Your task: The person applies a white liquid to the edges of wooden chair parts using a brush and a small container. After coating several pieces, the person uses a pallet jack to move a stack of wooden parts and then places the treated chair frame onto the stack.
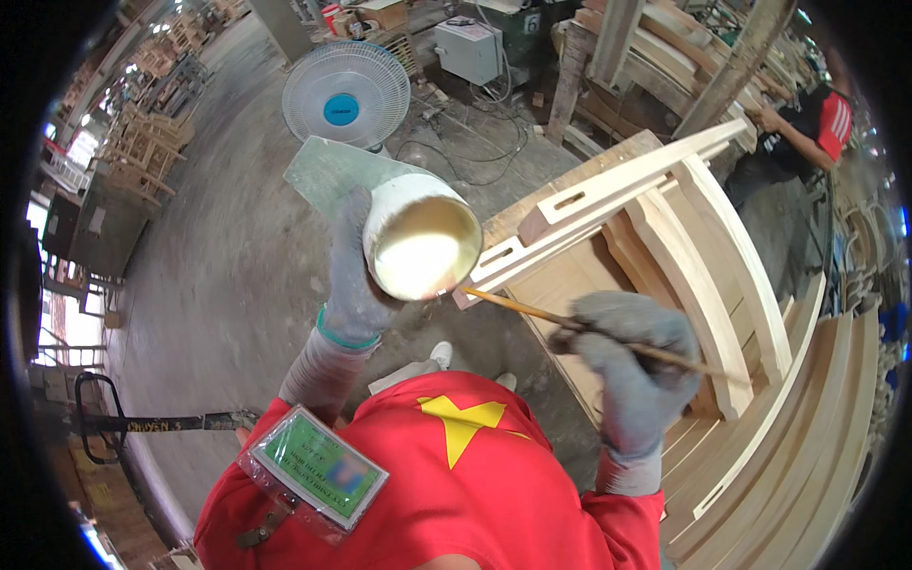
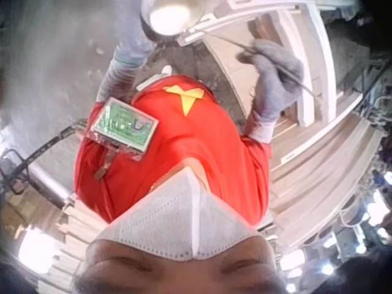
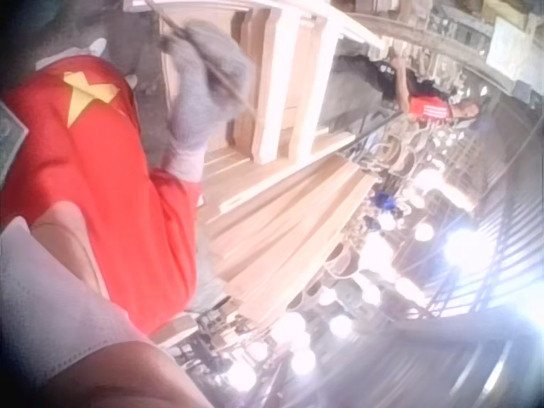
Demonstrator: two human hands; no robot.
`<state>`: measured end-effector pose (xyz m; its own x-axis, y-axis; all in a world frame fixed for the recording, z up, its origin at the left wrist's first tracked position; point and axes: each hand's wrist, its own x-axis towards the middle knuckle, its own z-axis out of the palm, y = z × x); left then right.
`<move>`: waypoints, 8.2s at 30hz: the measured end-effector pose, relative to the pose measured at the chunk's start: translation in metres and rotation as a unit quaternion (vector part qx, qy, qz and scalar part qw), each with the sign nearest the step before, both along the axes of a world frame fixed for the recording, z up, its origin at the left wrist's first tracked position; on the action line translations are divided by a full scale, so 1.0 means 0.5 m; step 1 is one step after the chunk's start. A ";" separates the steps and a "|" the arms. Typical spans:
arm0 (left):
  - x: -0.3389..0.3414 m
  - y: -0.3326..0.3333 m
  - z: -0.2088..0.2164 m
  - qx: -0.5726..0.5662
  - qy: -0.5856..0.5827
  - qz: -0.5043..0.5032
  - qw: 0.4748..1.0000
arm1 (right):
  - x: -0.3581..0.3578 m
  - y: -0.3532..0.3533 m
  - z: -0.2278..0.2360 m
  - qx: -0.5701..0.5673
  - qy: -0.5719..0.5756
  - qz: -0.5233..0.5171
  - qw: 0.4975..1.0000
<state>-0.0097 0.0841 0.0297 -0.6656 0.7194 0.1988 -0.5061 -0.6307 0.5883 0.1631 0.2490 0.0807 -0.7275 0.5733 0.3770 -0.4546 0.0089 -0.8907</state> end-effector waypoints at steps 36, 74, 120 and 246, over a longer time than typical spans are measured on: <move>0.016 -0.036 -0.048 -0.010 -0.009 0.284 0.959 | -0.057 -0.130 -0.066 0.150 0.075 0.036 0.985; 0.033 -0.157 -0.137 -0.405 0.314 0.417 0.751 | -0.207 0.067 -0.150 0.209 -0.192 0.072 0.956; 0.023 -0.177 -0.125 -0.347 0.159 0.384 0.841 | -0.232 0.094 -0.135 0.379 -0.251 0.117 0.883; 0.375 0.373 -0.164 -0.065 0.002 -0.478 0.876 | 0.625 -0.026 -0.179 0.364 -0.600 -0.528 0.478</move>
<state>0.1778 0.2707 -0.0521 0.2531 0.9645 0.0753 -0.7648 0.1518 0.6261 0.4754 0.2361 -0.0089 -0.1191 0.8946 0.4307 0.9804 0.1746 -0.0915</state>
